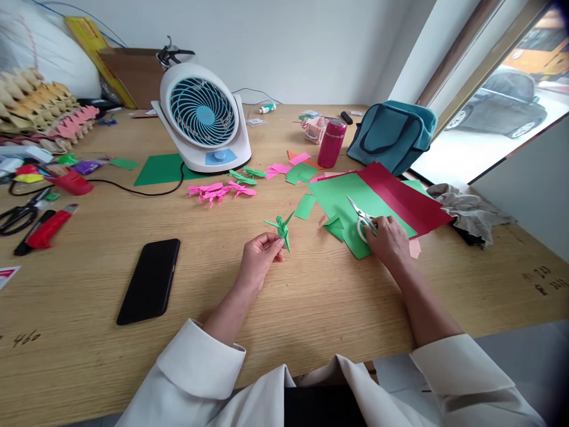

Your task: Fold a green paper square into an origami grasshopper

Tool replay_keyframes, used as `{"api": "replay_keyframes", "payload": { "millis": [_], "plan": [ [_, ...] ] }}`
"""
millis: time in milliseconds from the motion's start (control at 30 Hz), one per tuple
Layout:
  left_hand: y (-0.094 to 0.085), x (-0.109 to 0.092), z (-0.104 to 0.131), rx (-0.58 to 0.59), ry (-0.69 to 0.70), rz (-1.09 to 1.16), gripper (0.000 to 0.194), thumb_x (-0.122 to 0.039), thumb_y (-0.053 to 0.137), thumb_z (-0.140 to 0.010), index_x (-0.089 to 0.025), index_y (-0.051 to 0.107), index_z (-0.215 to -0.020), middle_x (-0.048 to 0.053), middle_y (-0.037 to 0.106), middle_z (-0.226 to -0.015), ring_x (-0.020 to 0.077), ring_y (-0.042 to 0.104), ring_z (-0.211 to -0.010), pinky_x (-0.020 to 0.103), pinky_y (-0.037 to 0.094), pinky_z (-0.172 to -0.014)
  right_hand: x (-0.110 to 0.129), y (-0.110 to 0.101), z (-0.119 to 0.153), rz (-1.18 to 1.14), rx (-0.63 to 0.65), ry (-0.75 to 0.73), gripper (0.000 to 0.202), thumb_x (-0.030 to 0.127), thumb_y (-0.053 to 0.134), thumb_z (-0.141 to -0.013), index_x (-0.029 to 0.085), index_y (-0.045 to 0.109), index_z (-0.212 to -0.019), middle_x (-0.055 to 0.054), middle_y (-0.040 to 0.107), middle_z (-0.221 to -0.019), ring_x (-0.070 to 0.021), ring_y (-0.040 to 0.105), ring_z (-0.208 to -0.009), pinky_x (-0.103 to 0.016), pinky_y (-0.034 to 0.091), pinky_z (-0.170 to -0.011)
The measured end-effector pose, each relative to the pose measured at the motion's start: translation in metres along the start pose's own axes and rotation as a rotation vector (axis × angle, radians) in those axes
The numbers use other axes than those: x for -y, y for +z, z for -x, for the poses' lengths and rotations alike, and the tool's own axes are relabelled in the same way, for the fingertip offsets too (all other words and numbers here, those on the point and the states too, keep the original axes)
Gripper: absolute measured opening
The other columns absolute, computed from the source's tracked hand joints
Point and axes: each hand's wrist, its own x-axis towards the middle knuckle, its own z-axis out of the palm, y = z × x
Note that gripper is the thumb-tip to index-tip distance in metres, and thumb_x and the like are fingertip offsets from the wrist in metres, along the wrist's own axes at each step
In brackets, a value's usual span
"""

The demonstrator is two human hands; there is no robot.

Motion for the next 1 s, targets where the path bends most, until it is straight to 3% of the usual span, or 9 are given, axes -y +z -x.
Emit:
{"api": "replay_keyframes", "payload": {
  "millis": [167,267,333,467,667,833,1000],
  "plan": [
    [0.0,-0.003,0.001,-0.001,-0.006,0.022,0.026,-0.036,0.078,-0.064,-0.015,0.063,-0.07,-0.002,0.062,-0.065,0.0061,0.051,-0.051,0.019,0.047,-0.051,0.013,-0.014,0.004,-0.229,-0.135,0.02,0.028,0.037,0.051,-0.089,0.016,0.059,-0.104,-0.014,0.07,-0.095,-0.0284,0.062,-0.086,-0.036,0.039,-0.074],
    [0.0,-0.003,0.001,-0.008,-0.012,0.023,0.026,-0.036,0.078,-0.064,-0.015,0.062,-0.07,-0.003,0.062,-0.065,0.0063,0.051,-0.052,0.019,0.047,-0.05,0.032,-0.025,0.012,-0.496,-0.071,0.023,0.031,0.043,0.055,-0.085,0.018,0.061,-0.102,-0.009,0.069,-0.09,-0.0228,0.059,-0.074,-0.032,0.039,-0.068],
    [0.0,-0.004,0.001,-0.016,-0.018,0.02,0.026,-0.035,0.077,-0.064,-0.015,0.062,-0.07,-0.003,0.061,-0.064,0.0062,0.051,-0.051,0.019,0.046,-0.049,0.049,-0.033,0.021,-0.685,0.053,-0.015,0.033,0.045,0.058,-0.083,0.018,0.063,-0.101,-0.005,0.066,-0.081,-0.0193,0.056,-0.07,-0.03,0.039,-0.065],
    [0.0,-0.005,0.0,-0.035,-0.034,0.025,0.026,-0.035,0.076,-0.062,-0.016,0.062,-0.07,-0.003,0.061,-0.063,0.0061,0.051,-0.051,0.018,0.045,-0.048,0.08,-0.048,0.044,-1.088,0.431,-0.059,0.041,0.057,0.061,-0.082,0.017,0.061,-0.09,-0.001,0.058,-0.074,-0.0144,0.049,-0.065,-0.026,0.036,-0.057],
    [0.0,-0.008,0.001,-0.06,-0.045,0.04,0.027,-0.036,0.076,-0.061,-0.016,0.06,-0.07,-0.004,0.06,-0.063,0.0064,0.052,-0.052,0.018,0.048,-0.049,0.103,-0.053,0.071,-1.302,0.877,-0.089,0.054,0.071,0.061,-0.078,0.017,0.053,-0.08,0.001,0.054,-0.062,-0.0118,0.047,-0.056,-0.025,0.035,-0.051],
    [0.0,-0.012,0.004,-0.065,-0.03,0.044,0.026,-0.036,0.074,-0.064,-0.016,0.058,-0.069,-0.004,0.058,-0.063,0.0071,0.052,-0.055,0.02,0.053,-0.051,0.105,-0.057,0.079,-1.259,1.061,-0.151,0.057,0.071,0.058,-0.081,0.015,0.057,-0.09,0.0,0.058,-0.068,-0.0117,0.051,-0.059,-0.024,0.038,-0.052],
    [0.001,-0.016,0.006,-0.073,-0.017,0.017,0.024,-0.035,0.07,-0.066,-0.017,0.055,-0.069,-0.004,0.055,-0.062,0.0075,0.052,-0.055,0.019,0.053,-0.05,0.109,-0.068,0.084,-1.226,1.219,-0.145,0.064,0.077,0.057,-0.077,0.015,0.056,-0.091,-0.003,0.061,-0.074,-0.0147,0.058,-0.064,-0.025,0.043,-0.054]
  ]
}}
